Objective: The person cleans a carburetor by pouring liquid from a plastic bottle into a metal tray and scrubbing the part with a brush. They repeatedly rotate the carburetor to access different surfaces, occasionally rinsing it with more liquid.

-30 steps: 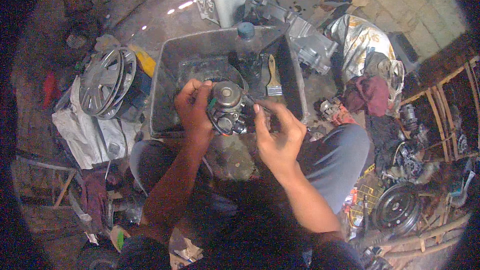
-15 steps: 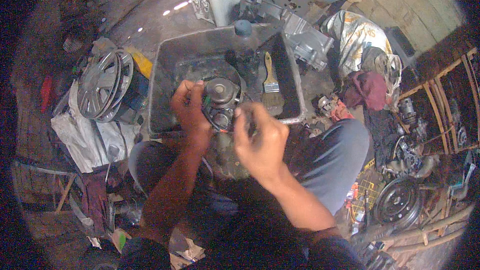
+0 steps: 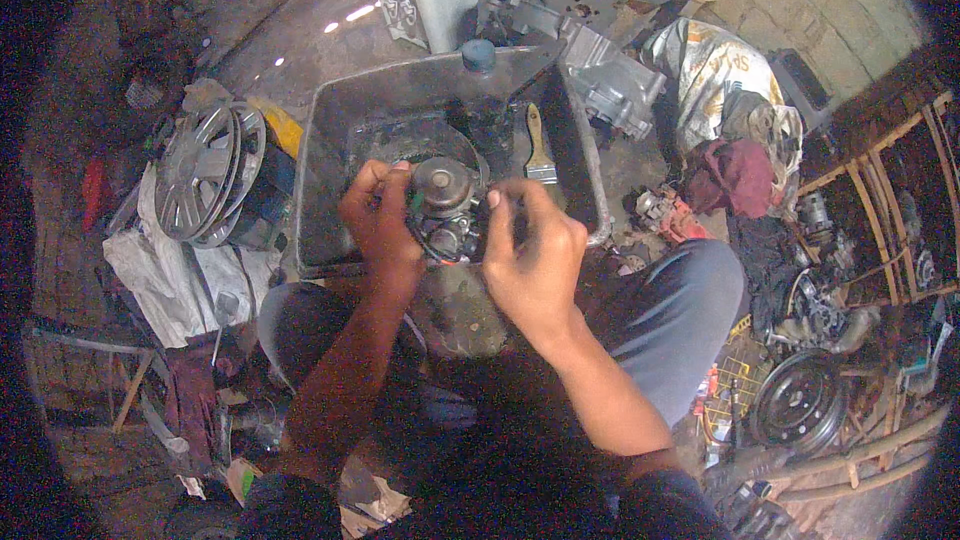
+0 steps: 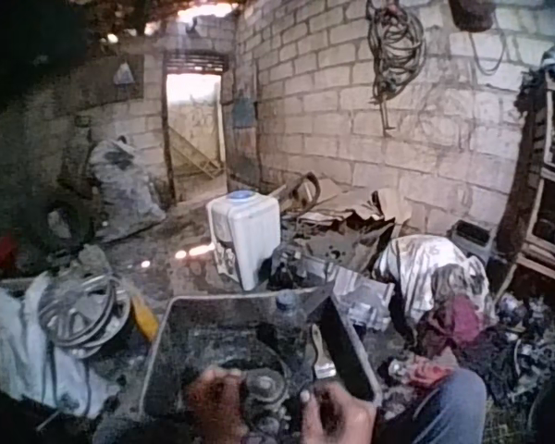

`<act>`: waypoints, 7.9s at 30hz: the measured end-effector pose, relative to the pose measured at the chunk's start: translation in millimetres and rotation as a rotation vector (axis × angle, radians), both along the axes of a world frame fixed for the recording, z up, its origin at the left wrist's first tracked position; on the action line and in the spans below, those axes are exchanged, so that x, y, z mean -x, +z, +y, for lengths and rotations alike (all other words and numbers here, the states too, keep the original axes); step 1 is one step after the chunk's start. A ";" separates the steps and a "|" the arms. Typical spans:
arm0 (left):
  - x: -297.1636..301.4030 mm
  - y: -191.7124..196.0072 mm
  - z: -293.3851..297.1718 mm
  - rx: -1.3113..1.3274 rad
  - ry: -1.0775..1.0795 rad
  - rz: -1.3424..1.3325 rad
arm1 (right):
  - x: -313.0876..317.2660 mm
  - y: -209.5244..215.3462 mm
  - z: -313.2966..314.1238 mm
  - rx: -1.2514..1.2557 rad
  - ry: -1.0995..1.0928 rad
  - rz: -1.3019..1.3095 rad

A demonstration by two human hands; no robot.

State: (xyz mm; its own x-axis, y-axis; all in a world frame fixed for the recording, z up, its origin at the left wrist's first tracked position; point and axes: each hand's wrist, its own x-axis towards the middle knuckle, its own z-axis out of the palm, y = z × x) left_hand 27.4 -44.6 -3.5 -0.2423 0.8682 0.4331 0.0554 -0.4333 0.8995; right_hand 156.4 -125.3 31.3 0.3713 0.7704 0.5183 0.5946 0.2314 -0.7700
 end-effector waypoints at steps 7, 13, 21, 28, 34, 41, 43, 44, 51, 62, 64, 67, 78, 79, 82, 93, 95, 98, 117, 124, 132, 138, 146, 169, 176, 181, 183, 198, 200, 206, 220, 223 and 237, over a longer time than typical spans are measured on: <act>1.3 9.8 -5.4 0.045 -0.044 0.021 | -10.0 1.1 3.7 0.049 -0.048 -0.024; -0.4 14.2 -13.0 -0.007 -0.161 0.002 | -31.2 15.0 -6.7 0.102 0.145 0.034; -2.3 18.2 -18.0 -0.069 -0.332 -0.057 | -37.2 53.7 -29.6 0.137 0.271 -0.124; -4.4 15.4 -14.6 -0.139 -0.360 -0.045 | -38.8 58.3 -33.0 0.004 0.341 -0.380; -2.8 15.6 -14.5 -0.186 -0.342 0.006 | -42.5 63.1 -21.7 0.027 0.434 -0.515; -5.9 11.5 -14.4 -0.200 -0.335 0.013 | -45.9 78.7 -22.9 0.113 0.475 -0.678; -9.4 14.8 -15.2 -0.205 -0.327 0.002 | -45.9 67.3 -15.0 0.067 0.487 -0.535; -8.6 16.5 -15.3 -0.178 -0.314 0.000 | -46.2 64.1 -13.5 0.065 0.464 -0.547; -6.7 13.4 -13.0 -0.162 -0.275 0.047 | -46.5 72.6 -19.0 0.176 0.450 -0.550; -11.8 15.1 -13.0 -0.138 -0.249 0.116 | -43.3 74.1 -23.4 0.182 0.393 -0.550; -13.4 11.5 -11.6 -0.143 -0.239 0.121 | -41.9 72.6 -16.7 0.176 0.384 -0.465; -11.3 15.9 -12.1 -0.111 -0.234 0.083 | -40.7 67.3 -10.4 0.130 0.340 -0.455; -14.0 20.3 -12.4 -0.069 -0.237 0.074 | -41.0 57.5 -8.9 0.199 0.260 -0.162; -14.5 22.4 -12.4 -0.060 -0.245 0.061 | -40.7 59.3 -11.1 0.198 0.236 -0.167; -13.2 18.2 -12.8 -0.116 -0.223 0.128 | -44.8 62.2 -15.3 0.226 0.221 -0.037; -15.2 22.4 -14.8 -0.115 -0.237 0.112 | -62.3 64.0 -30.7 0.203 0.276 -0.112; -15.9 22.6 -14.5 -0.106 -0.244 0.105 | -59.2 60.7 -32.8 0.191 0.278 -0.135; -15.6 23.6 -14.6 -0.092 -0.233 0.129 | -63.4 55.4 -32.6 0.082 0.339 -0.373; -22.6 22.3 -15.4 -0.139 -0.202 0.202 | -69.2 88.5 -18.4 0.045 0.505 -1.209; -21.9 21.9 -15.0 -0.157 -0.220 0.231 | -64.6 98.3 -10.2 0.530 0.472 -0.323; -22.9 25.6 -14.8 -0.082 -0.214 0.213 | -66.4 87.1 -13.1 0.151 0.467 -1.035; -21.3 18.7 -10.7 -0.046 -0.201 0.213 | -72.6 59.6 -5.4 -0.367 0.423 -1.251; -21.5 21.7 -13.9 -0.058 -0.193 0.229 | -77.8 50.8 -11.5 -0.393 0.399 -1.271; -20.5 21.1 -11.8 -0.113 -0.199 0.274 | -66.4 64.8 -13.5 -0.115 0.336 -1.073; -12.8 29.0 -14.4 -0.071 -0.293 0.153 | -63.6 39.5 -10.4 -0.278 0.371 -0.796; -11.0 21.1 -14.2 -0.115 -0.376 0.021 | -53.0 42.7 -16.2 -0.040 0.460 -0.321; -9.3 18.0 -12.2 -0.145 -0.393 0.022 | -56.2 52.8 -17.0 0.105 0.499 -0.240; -10.2 15.8 -11.9 -0.159 -0.436 0.046 | -62.8 68.7 -23.3 0.072 0.415 -0.704; -12.8 17.5 -12.0 -0.175 -0.421 0.043 | -61.6 72.8 -22.8 0.033 0.407 -0.751; -13.2 13.0 -10.4 -0.172 -0.430 0.000 | -56.6 69.1 -22.9 0.168 0.414 -0.509; -4.8 12.8 -12.8 -0.176 -0.426 0.041 | -65.0 68.9 -21.7 0.053 0.416 -0.491; -7.4 17.9 -15.2 -0.156 -0.435 -0.010 | -66.9 68.0 -26.9 0.108 0.329 -0.353; -6.1 17.0 -14.1 -0.234 -0.442 0.024 | -64.1 62.2 -44.3 0.210 0.414 -0.190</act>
